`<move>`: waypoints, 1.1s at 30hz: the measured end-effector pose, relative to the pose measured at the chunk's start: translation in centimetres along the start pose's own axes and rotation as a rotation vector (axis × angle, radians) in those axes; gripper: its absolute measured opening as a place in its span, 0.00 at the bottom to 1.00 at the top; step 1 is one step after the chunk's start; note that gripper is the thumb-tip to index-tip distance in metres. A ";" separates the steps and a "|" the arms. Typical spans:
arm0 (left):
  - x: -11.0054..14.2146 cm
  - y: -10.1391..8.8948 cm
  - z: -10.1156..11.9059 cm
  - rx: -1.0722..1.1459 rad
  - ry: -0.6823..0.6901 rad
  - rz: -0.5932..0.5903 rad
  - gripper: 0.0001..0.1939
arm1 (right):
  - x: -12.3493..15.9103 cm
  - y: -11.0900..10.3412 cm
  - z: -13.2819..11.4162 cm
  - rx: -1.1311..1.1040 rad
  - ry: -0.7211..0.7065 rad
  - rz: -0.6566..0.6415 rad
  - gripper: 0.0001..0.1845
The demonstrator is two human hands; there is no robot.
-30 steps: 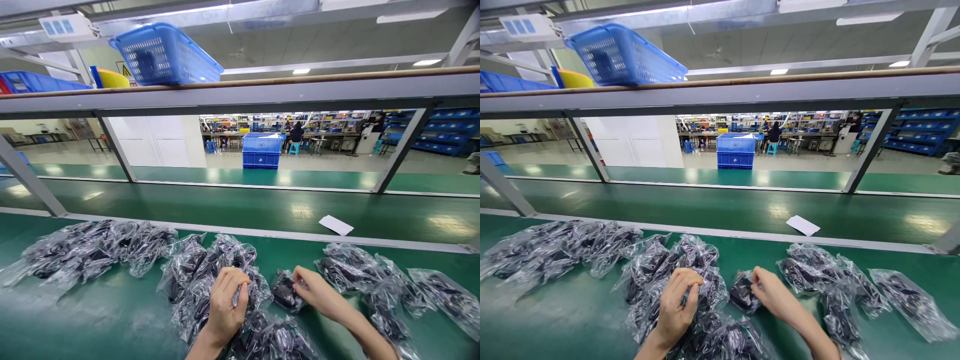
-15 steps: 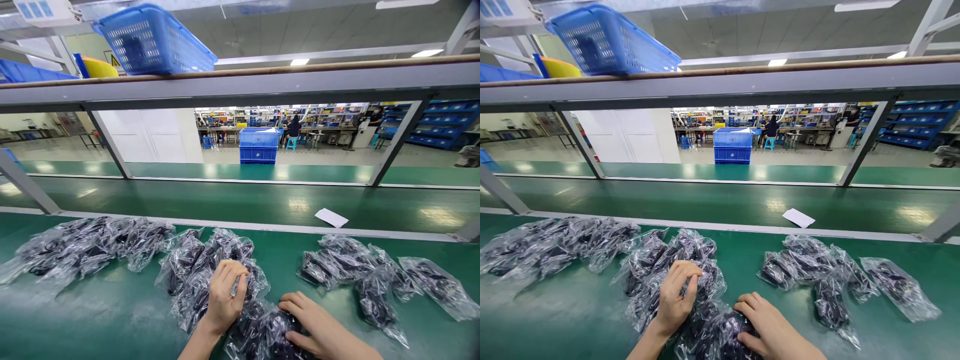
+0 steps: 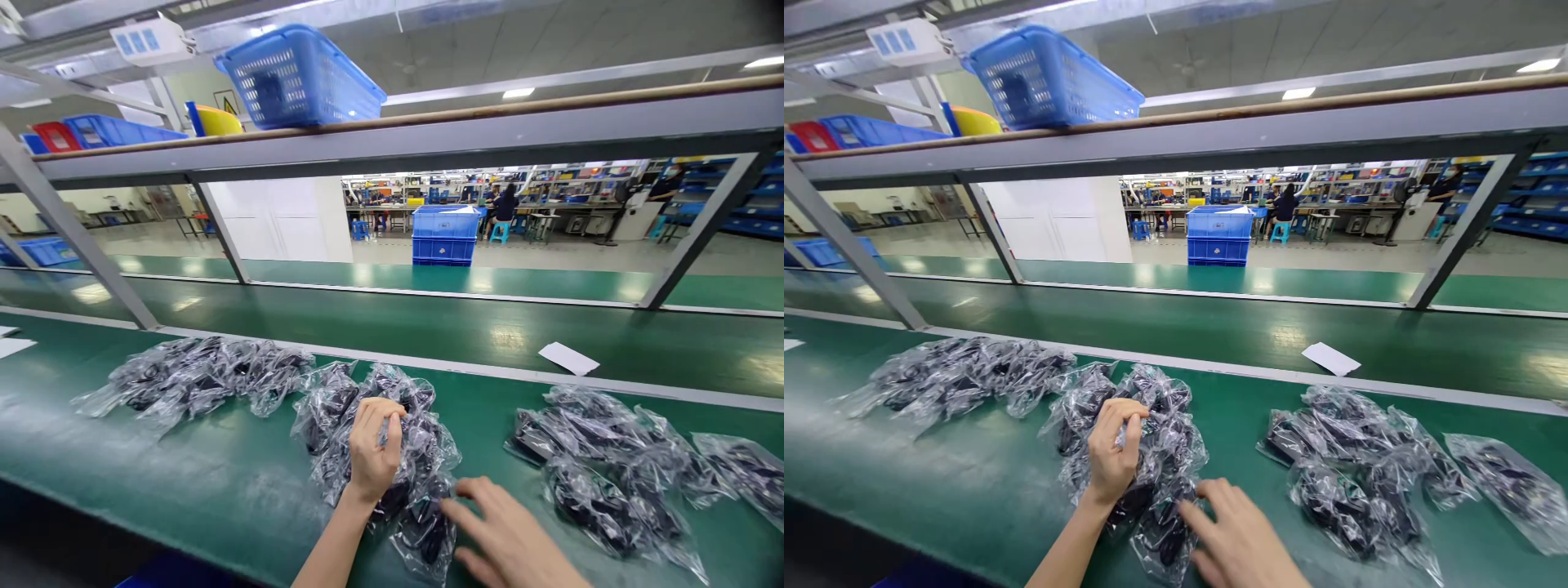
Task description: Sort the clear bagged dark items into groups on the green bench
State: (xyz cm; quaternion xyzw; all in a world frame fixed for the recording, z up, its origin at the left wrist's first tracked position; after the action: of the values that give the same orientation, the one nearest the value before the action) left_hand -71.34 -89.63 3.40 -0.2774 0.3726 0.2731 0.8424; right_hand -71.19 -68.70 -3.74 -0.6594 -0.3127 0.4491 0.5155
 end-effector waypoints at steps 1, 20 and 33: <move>0.0 -0.5 -0.2 -0.007 -0.022 0.013 0.09 | -1.4 1.1 -2.2 0.009 -0.078 0.019 0.30; 10.7 -11.1 -11.3 -0.197 -0.685 0.062 0.19 | 1.8 -4.2 2.5 0.392 -0.086 0.212 0.18; 11.3 -11.9 -11.5 -0.143 -0.836 0.101 0.21 | -3.3 3.5 6.7 0.465 -0.168 0.105 0.24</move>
State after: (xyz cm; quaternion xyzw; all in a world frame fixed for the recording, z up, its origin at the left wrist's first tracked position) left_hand -62.35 -102.78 -8.80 -0.1819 -0.0077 0.4282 0.8852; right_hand -78.87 -69.88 -6.60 -0.4989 -0.2079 0.5883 0.6014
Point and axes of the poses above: each hand's wrist, its own x-axis away from the middle knuckle, its own y-axis out of the palm, z = x × y, the point moved 7 cm from there along -x, towards the middle knuckle, and after that the axes turned 7 degrees about -y, right-handed, at the moved point
